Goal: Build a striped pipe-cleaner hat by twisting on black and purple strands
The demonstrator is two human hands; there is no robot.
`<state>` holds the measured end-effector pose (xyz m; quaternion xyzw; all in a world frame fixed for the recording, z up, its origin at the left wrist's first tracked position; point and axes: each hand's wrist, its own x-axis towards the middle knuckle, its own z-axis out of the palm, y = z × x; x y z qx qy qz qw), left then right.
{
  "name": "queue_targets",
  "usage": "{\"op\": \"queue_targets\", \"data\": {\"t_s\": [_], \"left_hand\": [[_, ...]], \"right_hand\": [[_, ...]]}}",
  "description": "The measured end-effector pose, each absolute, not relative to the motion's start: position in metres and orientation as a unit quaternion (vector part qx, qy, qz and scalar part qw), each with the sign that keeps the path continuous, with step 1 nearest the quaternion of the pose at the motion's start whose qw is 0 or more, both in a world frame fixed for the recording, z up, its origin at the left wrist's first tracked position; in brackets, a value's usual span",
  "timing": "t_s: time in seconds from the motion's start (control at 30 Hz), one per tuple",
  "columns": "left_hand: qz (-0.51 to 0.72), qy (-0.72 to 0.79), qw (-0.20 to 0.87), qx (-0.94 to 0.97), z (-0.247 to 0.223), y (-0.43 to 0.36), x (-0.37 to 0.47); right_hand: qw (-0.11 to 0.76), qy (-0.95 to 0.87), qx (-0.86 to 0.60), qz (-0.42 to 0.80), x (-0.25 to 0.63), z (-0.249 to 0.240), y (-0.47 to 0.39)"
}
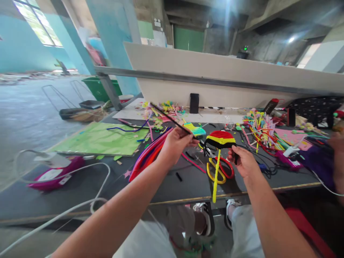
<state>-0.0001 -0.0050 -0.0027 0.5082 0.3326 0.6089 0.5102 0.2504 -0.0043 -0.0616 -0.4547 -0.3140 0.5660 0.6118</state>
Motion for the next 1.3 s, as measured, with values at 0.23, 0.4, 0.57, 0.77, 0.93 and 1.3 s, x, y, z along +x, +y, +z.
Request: {"op": "queue_targets", "data": {"t_s": [0.23, 0.4, 0.57, 0.77, 0.93, 1.3], "left_hand": [[0.596, 0.35, 0.582, 0.428, -0.051, -0.005, 0.031], [0.586, 0.37, 0.61, 0.385, -0.065, -0.009, 0.054], [0.595, 0.409, 0.55, 0.42, -0.075, -0.009, 0.065], [0.589, 0.411, 0.543, 0.435, -0.083, -0.007, 0.068], [0.591, 0.425, 0.56, 0.395, -0.083, -0.01, 0.076], [0.627, 0.416, 0.588, 0.297, -0.089, -0.012, 0.097]], "right_hand": [[0.623, -0.32, -0.451, 0.553, 0.248, -0.063, -0.002], [0.633, -0.331, -0.451, 0.536, 0.232, -0.064, -0.003], [0.633, -0.37, -0.441, 0.517, 0.224, -0.067, -0.005], [0.618, -0.399, -0.447, 0.509, 0.221, -0.067, -0.008], [0.612, -0.413, -0.439, 0.512, 0.217, -0.072, -0.005], [0.567, -0.485, -0.487, 0.454, 0.223, -0.091, 0.001]]}}
